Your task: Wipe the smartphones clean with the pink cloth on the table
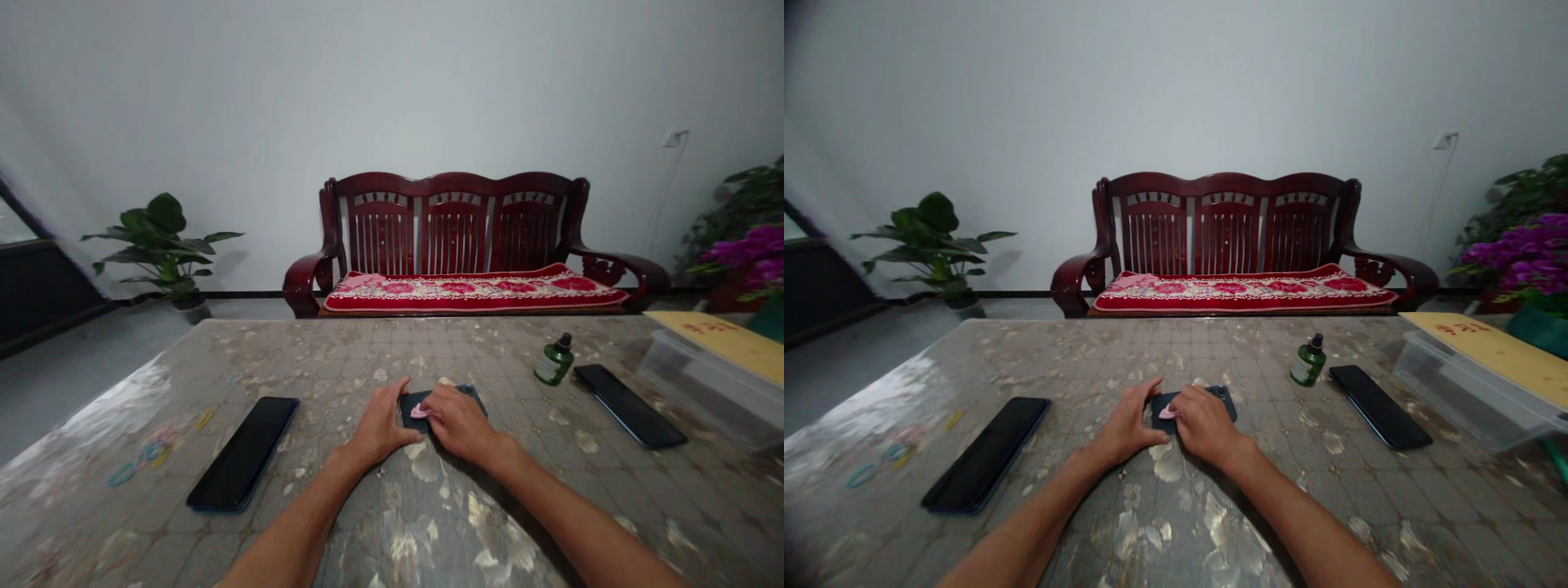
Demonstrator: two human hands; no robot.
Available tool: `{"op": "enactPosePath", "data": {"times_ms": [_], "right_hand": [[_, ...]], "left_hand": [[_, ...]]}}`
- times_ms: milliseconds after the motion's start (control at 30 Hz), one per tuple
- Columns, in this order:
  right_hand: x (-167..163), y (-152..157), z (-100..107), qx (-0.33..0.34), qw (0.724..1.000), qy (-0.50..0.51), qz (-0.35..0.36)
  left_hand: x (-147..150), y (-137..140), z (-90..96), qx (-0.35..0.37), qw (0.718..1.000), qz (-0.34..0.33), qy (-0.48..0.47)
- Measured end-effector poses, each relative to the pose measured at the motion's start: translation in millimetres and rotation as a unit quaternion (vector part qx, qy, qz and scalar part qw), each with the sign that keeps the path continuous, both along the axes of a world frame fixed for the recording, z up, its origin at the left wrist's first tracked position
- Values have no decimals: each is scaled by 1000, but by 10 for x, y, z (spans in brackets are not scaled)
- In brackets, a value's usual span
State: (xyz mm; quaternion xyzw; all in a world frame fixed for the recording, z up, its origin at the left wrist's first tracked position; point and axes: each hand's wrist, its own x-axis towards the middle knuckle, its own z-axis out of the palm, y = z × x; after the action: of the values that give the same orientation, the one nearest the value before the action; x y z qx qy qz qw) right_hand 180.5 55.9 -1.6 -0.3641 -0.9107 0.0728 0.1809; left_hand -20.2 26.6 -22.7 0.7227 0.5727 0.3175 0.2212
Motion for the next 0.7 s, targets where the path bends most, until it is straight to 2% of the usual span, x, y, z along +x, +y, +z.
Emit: {"op": "enactPosePath", "data": {"times_ms": [267, 500, 700], "right_hand": [[-87, 145, 86, 3, 994, -38, -97], [-129, 58, 52, 9, 999, -28, 37], [-196, 160, 48, 27, 999, -11, -36]], "left_hand": [[6, -8, -5, 1, 1000, 9, -14], [4, 7, -27, 3, 1000, 6, -19], [-14, 13, -42, 11, 1000, 4, -12]]}}
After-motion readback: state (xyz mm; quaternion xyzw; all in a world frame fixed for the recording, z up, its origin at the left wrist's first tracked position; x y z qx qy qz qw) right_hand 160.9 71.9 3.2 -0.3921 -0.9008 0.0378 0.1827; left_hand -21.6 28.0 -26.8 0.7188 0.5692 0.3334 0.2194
